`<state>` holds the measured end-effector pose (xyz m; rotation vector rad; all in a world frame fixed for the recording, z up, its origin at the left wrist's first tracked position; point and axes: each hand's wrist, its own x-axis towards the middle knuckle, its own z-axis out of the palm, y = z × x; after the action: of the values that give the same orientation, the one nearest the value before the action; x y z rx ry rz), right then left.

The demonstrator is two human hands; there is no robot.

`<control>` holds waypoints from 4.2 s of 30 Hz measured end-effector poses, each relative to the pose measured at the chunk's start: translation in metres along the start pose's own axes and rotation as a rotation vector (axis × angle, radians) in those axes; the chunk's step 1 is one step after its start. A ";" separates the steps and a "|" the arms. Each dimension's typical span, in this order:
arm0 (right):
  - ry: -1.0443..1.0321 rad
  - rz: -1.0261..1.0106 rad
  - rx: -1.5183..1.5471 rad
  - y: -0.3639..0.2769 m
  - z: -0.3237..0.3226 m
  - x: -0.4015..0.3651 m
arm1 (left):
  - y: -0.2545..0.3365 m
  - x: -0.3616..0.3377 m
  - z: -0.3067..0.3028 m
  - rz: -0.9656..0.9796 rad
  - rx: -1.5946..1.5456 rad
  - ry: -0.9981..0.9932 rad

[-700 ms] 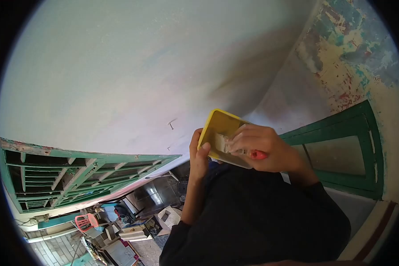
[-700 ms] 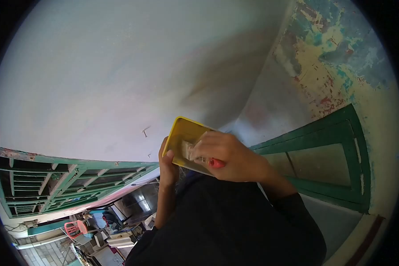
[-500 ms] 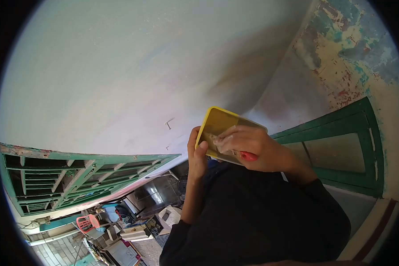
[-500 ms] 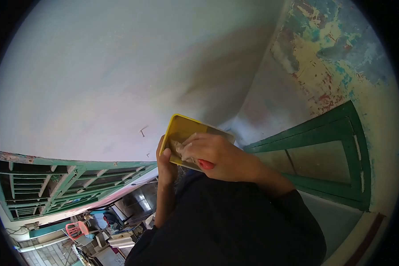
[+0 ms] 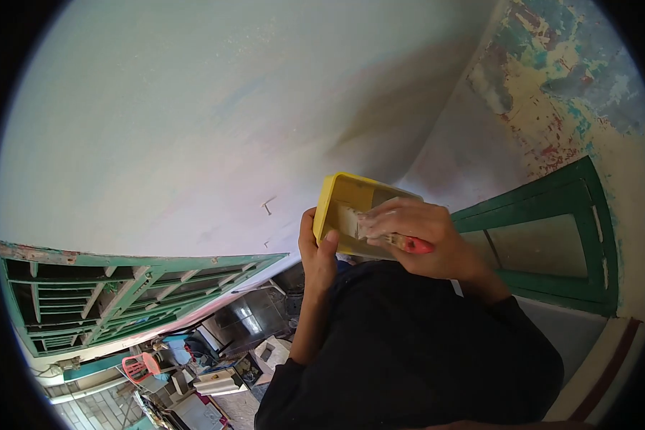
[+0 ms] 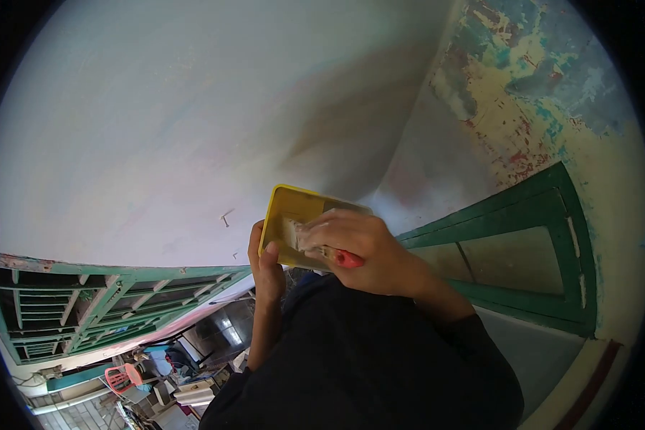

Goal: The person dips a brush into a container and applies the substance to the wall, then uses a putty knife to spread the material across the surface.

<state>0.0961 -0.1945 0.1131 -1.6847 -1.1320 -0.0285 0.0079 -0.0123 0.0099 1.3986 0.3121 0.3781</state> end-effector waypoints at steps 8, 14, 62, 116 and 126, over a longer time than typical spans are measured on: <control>-0.067 0.169 -0.046 0.009 -0.022 -0.027 | -0.001 0.009 -0.011 -0.009 -0.130 0.063; 0.288 0.100 -0.054 0.013 0.005 -0.008 | 0.004 0.011 -0.003 0.032 -0.086 0.021; 0.561 0.437 -0.350 0.033 0.022 -0.029 | 0.025 -0.005 0.030 0.042 0.092 0.061; 0.920 0.553 0.339 0.034 -0.003 -0.060 | -0.004 0.004 0.020 -0.039 -0.150 0.219; 0.794 0.517 0.322 0.037 0.005 -0.067 | -0.007 0.002 0.015 0.003 -0.143 0.243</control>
<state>0.0822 -0.2338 0.0491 -1.4178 -0.0911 -0.1638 0.0166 -0.0256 0.0056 1.2149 0.4726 0.5644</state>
